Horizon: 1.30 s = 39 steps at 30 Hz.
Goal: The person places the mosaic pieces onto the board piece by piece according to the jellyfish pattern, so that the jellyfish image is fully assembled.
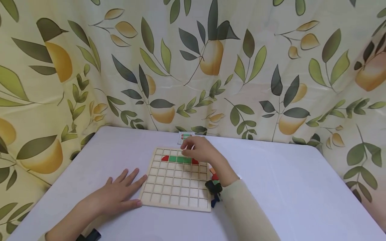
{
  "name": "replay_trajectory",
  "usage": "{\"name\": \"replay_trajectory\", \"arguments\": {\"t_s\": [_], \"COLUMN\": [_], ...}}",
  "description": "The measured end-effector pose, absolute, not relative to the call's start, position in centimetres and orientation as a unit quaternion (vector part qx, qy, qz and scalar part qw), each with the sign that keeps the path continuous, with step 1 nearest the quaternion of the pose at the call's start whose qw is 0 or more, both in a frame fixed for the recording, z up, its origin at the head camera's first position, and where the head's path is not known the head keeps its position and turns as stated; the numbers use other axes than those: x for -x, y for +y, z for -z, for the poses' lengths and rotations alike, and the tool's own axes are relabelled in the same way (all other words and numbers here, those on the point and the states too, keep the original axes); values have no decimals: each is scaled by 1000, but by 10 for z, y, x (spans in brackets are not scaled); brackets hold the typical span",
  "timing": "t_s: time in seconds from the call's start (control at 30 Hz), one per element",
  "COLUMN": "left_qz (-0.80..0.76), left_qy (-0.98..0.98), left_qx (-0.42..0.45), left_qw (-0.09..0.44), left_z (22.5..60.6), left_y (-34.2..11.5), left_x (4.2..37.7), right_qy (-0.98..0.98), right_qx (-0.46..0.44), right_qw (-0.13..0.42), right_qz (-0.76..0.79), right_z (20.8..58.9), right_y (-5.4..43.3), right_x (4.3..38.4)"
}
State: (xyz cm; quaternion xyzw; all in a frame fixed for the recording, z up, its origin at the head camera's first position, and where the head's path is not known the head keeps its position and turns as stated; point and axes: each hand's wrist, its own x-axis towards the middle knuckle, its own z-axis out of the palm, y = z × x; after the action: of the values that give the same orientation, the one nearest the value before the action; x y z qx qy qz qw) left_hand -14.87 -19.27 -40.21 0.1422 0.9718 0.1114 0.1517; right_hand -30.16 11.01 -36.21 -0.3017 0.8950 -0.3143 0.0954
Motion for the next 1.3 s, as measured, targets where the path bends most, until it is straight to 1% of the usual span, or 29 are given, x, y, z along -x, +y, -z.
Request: {"name": "replay_trajectory", "arguments": {"t_s": [0.13,0.23,0.4,0.83,1.1,1.3], "left_qz": [-113,-108,-111,-115,-122,-119], "left_qy": [972,973,973,972,971,971], "left_qx": [-139,-138,-135,-143,-141,-143], "left_qw": [151,151,150,146,152,149], "left_z": [401,401,400,403,403,401], "left_y": [-192,-192,-194,-193,-194,-193], "left_x": [149,149,149,149,146,147], "right_qy": [911,923,935,950,950,956], "right_qx": [246,201,169,168,157,157], "right_qw": [96,95,97,114,154,133], "right_qz": [316,313,295,237,224,210], "right_z": [363,370,380,387,385,384], "right_y": [152,180,202,203,201,201], "right_x": [295,294,296,293,289,287]}}
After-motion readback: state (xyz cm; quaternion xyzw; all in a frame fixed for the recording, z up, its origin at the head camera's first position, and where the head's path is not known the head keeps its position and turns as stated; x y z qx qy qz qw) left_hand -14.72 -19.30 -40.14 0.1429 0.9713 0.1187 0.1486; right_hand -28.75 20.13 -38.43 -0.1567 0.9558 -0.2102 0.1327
